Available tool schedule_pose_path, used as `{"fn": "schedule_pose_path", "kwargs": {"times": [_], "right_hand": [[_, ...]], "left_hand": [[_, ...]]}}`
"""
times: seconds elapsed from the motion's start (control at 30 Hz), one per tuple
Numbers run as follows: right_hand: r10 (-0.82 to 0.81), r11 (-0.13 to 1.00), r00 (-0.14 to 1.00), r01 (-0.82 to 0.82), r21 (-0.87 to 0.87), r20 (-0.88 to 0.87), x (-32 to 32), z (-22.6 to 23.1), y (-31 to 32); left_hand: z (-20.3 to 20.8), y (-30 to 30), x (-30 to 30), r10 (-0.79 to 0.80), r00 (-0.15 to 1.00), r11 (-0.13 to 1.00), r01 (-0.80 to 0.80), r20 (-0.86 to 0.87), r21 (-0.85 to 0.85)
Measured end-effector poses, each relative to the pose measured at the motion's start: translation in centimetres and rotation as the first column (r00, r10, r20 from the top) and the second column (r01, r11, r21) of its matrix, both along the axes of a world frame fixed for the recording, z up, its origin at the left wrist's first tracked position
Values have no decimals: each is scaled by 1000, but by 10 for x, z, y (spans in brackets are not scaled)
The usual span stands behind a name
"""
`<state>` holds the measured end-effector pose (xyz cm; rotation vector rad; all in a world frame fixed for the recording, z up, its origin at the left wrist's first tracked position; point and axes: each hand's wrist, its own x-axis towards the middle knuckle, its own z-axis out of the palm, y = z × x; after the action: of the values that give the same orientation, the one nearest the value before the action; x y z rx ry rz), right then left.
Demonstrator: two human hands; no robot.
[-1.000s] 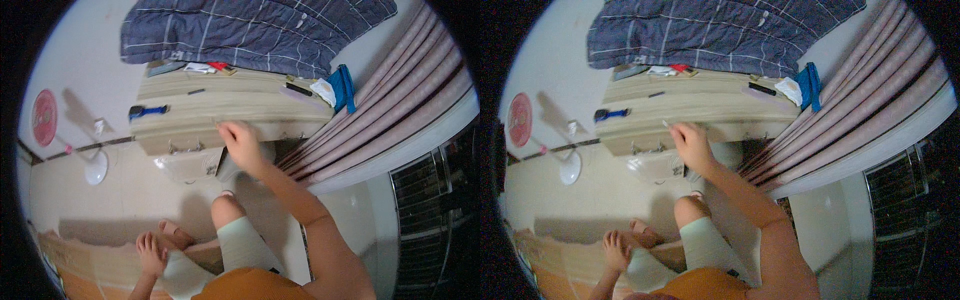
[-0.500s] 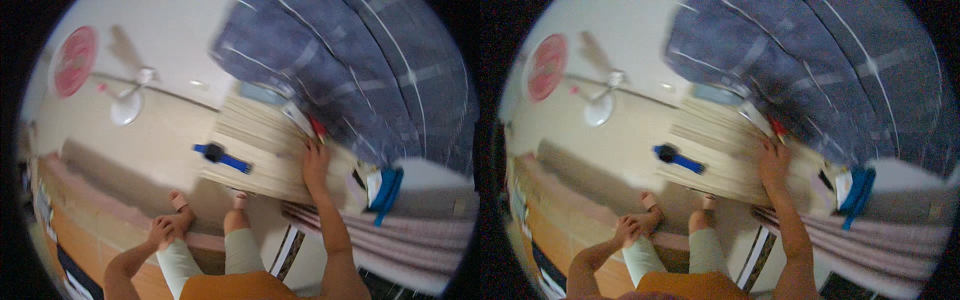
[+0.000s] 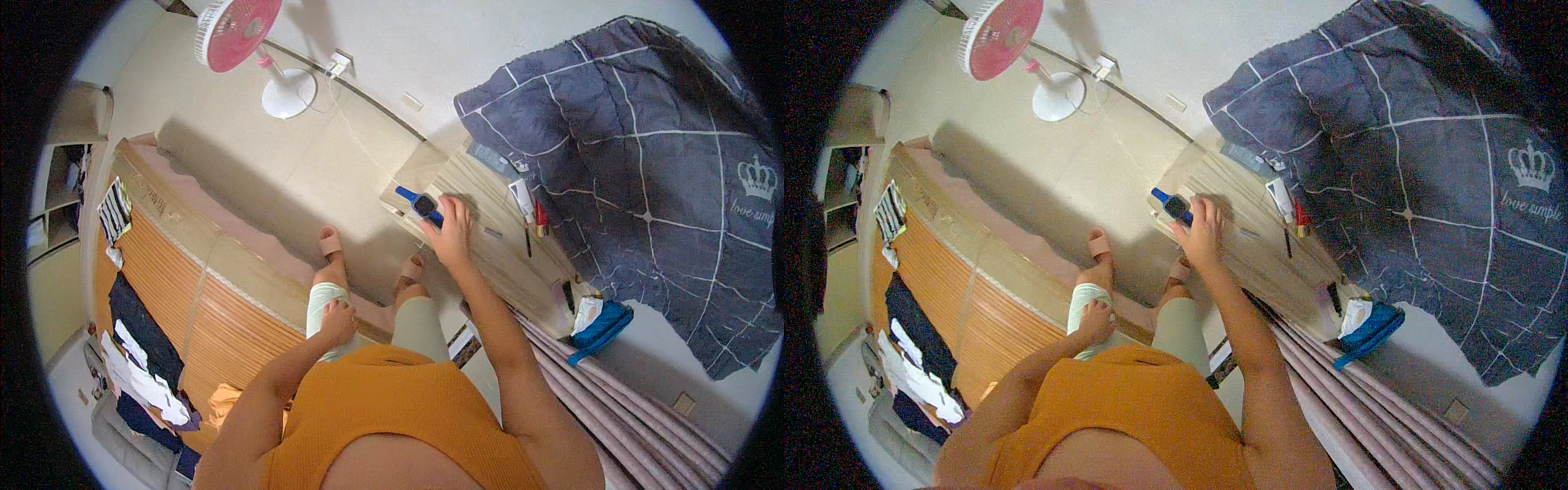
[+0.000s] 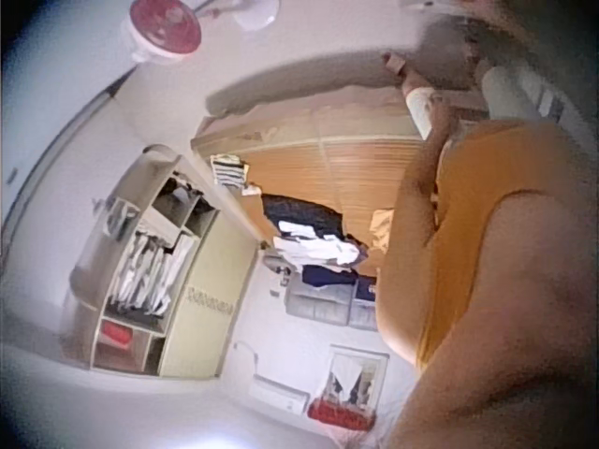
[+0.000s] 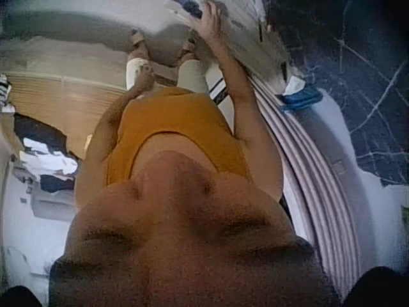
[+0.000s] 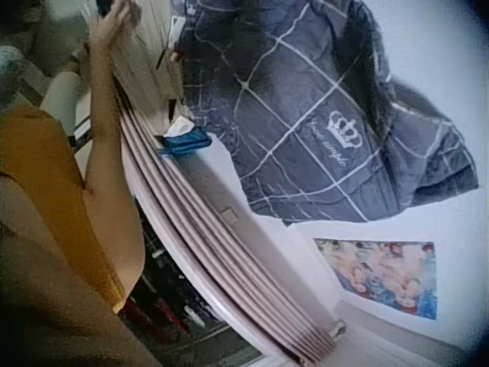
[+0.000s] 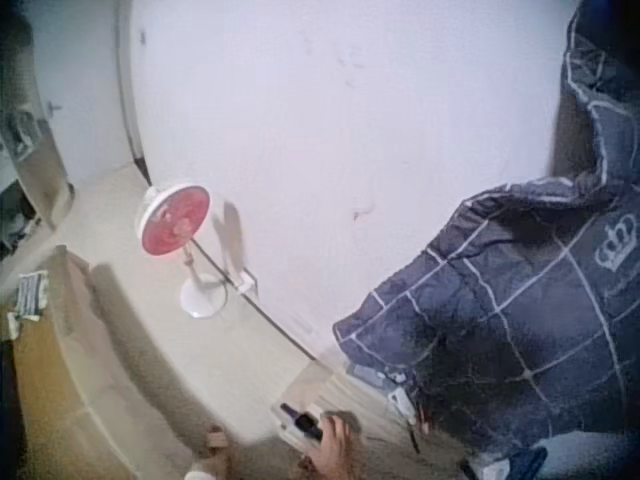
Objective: The person takes items from a desk drawer and organizes them into black and blue bags, puts a blue bag on a desk, and then retrieves a dark shirt from a wardrobe and lays it flat on a bed.
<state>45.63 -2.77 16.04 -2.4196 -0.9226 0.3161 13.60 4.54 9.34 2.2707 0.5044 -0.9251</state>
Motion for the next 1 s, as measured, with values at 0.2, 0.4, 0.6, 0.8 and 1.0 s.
{"fn": "schedule_pose_path", "kwargs": {"times": [0.2, 0.4, 0.6, 0.8, 1.0], "right_hand": [[48, 989, 998, -42, -140, 34, 5, -4, 16], [114, 983, 990, -100, -155, 79, 6, -11, 19], [186, 982, 979, -186, -6, 78, 19, -23, 15], [104, 994, 991, -102, -28, 83, 18, -25, 10], [-25, 997, 1000, 26, -66, 15, 7, -15, -6]], "left_hand": [[23, -1, -16, 212, 976, 976, -214, 40, 37], [43, -34, -14, 389, 910, 917, -398, 141, 40], [35, -85, -12, 397, 894, 908, -415, 207, 53], [26, -84, -35, 344, 900, 939, -332, 267, -88], [49, -14, -31, 402, 914, 910, -391, 62, -137]]}}
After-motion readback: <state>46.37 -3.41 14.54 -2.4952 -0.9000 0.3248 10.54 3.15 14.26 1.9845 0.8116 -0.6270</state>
